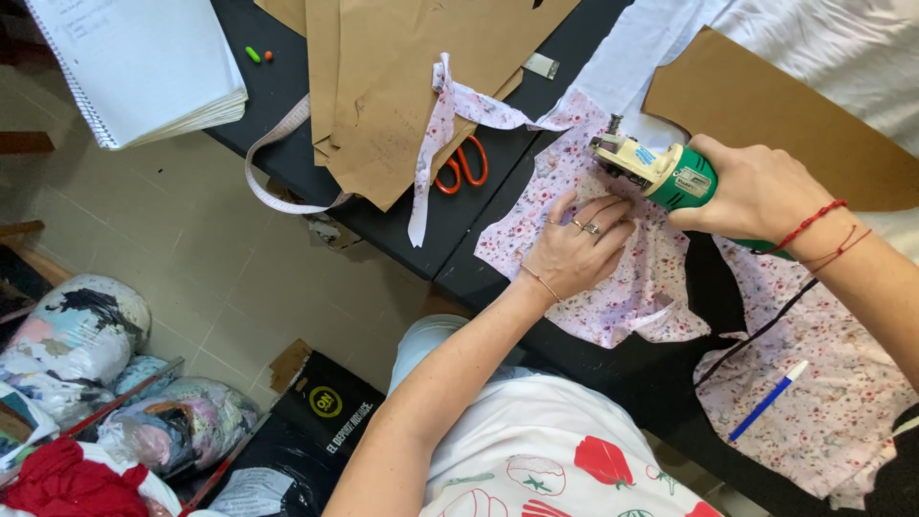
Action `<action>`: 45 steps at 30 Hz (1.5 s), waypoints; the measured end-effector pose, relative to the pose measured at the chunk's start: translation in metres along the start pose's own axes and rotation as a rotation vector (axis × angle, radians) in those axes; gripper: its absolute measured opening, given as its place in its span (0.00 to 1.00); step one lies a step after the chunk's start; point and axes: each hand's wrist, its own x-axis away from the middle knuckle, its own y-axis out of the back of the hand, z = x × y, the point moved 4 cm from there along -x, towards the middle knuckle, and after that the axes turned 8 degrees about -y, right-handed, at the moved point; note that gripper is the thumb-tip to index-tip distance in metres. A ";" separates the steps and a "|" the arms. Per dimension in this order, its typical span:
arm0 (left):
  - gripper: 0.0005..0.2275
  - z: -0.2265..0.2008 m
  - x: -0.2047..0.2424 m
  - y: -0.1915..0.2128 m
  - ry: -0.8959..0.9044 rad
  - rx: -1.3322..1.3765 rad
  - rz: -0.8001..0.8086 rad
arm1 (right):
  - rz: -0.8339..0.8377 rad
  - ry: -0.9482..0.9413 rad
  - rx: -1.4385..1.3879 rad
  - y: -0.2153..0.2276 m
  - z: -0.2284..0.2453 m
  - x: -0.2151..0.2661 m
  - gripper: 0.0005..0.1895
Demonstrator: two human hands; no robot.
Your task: The person smooths a floral fabric on a table, retrieves a cardboard pattern from the floor, and places it on the fabric. They trace the pattern's outline with a pen and then use a handheld electric rotary cutter to cut the fabric along the marked lines.
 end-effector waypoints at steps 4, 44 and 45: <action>0.07 -0.002 0.003 -0.003 0.002 -0.022 0.014 | 0.038 -0.063 -0.050 0.007 0.013 0.009 0.35; 0.19 0.000 0.020 0.007 -0.022 0.281 0.576 | -0.608 -1.089 -1.087 -0.191 -0.008 0.238 0.30; 0.19 -0.009 0.024 -0.001 -0.076 0.239 0.558 | -0.618 -1.149 -1.050 -0.197 -0.013 0.244 0.31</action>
